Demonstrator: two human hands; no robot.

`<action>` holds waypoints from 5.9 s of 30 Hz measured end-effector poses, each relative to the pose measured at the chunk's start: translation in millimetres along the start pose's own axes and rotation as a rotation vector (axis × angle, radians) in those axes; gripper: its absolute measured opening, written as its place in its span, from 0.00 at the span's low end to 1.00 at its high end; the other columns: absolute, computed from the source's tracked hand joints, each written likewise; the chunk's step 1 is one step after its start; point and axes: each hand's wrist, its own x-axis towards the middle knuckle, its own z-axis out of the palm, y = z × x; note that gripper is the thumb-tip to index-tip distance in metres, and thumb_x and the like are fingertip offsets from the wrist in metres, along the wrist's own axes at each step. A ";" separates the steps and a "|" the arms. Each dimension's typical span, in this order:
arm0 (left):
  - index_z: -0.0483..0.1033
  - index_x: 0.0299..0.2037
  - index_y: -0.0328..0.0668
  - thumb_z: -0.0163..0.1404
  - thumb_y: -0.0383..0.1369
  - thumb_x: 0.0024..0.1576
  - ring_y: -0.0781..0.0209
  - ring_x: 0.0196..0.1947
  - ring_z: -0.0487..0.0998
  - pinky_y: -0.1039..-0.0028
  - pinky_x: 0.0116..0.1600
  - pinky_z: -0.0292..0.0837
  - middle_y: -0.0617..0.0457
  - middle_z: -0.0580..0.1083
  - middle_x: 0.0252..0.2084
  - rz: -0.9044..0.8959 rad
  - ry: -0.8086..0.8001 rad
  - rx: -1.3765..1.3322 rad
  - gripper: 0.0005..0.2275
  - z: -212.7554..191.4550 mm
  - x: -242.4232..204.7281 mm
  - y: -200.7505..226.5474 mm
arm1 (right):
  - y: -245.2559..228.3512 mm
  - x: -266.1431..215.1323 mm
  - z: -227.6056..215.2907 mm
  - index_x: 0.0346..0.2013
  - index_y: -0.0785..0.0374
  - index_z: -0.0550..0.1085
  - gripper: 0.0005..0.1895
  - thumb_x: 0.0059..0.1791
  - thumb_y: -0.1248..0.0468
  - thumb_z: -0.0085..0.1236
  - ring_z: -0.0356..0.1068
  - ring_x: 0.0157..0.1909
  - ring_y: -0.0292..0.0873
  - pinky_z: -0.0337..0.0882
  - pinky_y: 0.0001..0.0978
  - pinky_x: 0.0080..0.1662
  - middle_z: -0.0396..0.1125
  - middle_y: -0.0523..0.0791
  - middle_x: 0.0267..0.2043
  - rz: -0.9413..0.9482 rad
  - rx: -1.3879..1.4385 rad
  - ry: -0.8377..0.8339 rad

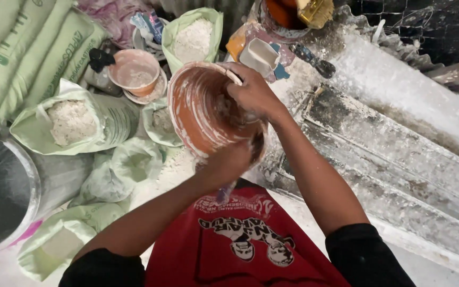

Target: Mix plaster powder with water in a bowl and apply the resulting mixture to the interior of a ceramic pot using a putty knife and brush.

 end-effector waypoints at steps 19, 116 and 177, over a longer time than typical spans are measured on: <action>0.61 0.57 0.50 0.39 0.27 0.66 0.69 0.12 0.60 0.77 0.10 0.59 0.54 0.65 0.22 0.171 0.047 0.383 0.11 -7.6 -18.8 -87.6 | -12.9 -1.9 -13.5 0.64 0.58 0.69 0.34 0.41 0.69 0.43 0.69 0.30 0.38 0.70 0.28 0.34 0.73 0.46 0.38 0.114 0.000 -0.070; 0.82 0.38 0.23 0.46 0.42 0.56 0.31 0.47 0.80 0.44 0.48 0.76 0.27 0.78 0.35 0.037 0.035 -0.673 0.21 49.7 104.9 -19.4 | 79.9 -18.4 -47.5 0.59 0.67 0.69 0.24 0.52 0.60 0.63 0.64 0.63 0.49 0.63 0.53 0.62 0.65 0.53 0.58 -0.012 0.311 -0.068; 0.72 0.56 0.21 0.44 0.27 0.64 0.40 0.47 0.82 0.56 0.43 0.80 0.33 0.76 0.50 -0.856 0.154 0.112 0.15 69.6 79.9 -9.2 | 40.0 -69.2 -114.7 0.65 0.78 0.59 0.34 0.43 0.84 0.33 0.59 0.68 0.66 0.59 0.63 0.70 0.55 0.68 0.66 -0.806 0.190 0.526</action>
